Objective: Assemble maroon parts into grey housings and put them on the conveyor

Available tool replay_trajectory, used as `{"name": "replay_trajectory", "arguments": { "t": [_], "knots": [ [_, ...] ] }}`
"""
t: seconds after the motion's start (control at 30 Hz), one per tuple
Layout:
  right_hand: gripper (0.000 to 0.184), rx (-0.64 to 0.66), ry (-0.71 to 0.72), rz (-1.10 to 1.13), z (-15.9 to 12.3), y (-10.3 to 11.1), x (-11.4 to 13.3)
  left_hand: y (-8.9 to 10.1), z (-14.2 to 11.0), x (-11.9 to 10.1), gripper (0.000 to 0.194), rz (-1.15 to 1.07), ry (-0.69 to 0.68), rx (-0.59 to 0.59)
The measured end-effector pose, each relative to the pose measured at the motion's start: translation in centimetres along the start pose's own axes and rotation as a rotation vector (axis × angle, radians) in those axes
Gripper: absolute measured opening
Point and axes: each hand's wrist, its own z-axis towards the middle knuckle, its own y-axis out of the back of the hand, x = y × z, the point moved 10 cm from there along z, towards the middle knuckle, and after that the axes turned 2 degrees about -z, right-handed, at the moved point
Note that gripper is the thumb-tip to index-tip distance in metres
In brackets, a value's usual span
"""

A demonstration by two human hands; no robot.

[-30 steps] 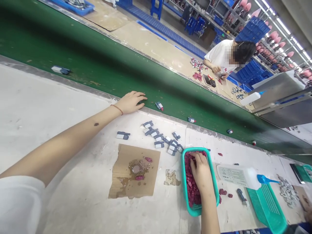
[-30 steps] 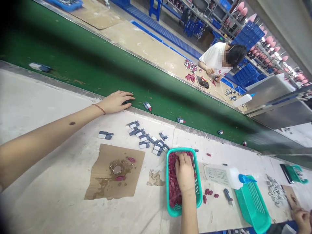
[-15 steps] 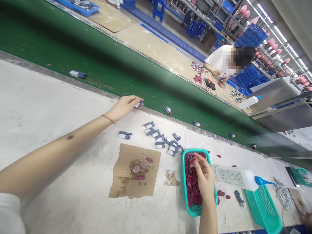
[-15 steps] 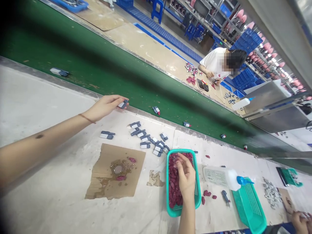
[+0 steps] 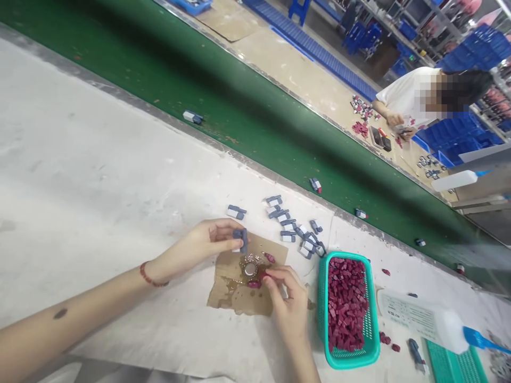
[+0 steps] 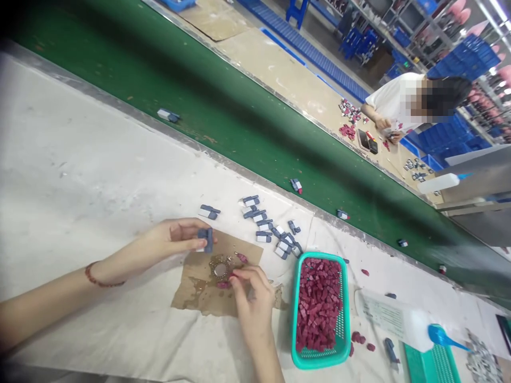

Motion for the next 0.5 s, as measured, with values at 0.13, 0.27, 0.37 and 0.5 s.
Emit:
{"name": "replay_trajectory", "arguments": {
  "t": [0.13, 0.27, 0.37, 0.5],
  "knots": [
    [0.013, 0.049, 0.100, -0.036, 0.2, -2.0, 1.0, -0.6, -0.4, 2.2, 0.039, -0.116, 0.033, 0.057],
    [0.016, 0.083, 0.113, -0.049, 0.4, -2.8, 1.1, -1.4, -0.6, 3.4, 0.040, -0.192, 0.085, 0.118],
    [0.014, 0.049, 0.089, -0.046, 0.4, -2.3, 0.7, -1.3, -0.6, 3.8, 0.038, -0.236, 0.125, 0.100],
    [0.012, -0.015, 0.025, -0.025, 0.2, -1.2, -0.4, -1.2, -0.6, 4.2, 0.041, -0.261, 0.136, 0.075]
  ]
}}
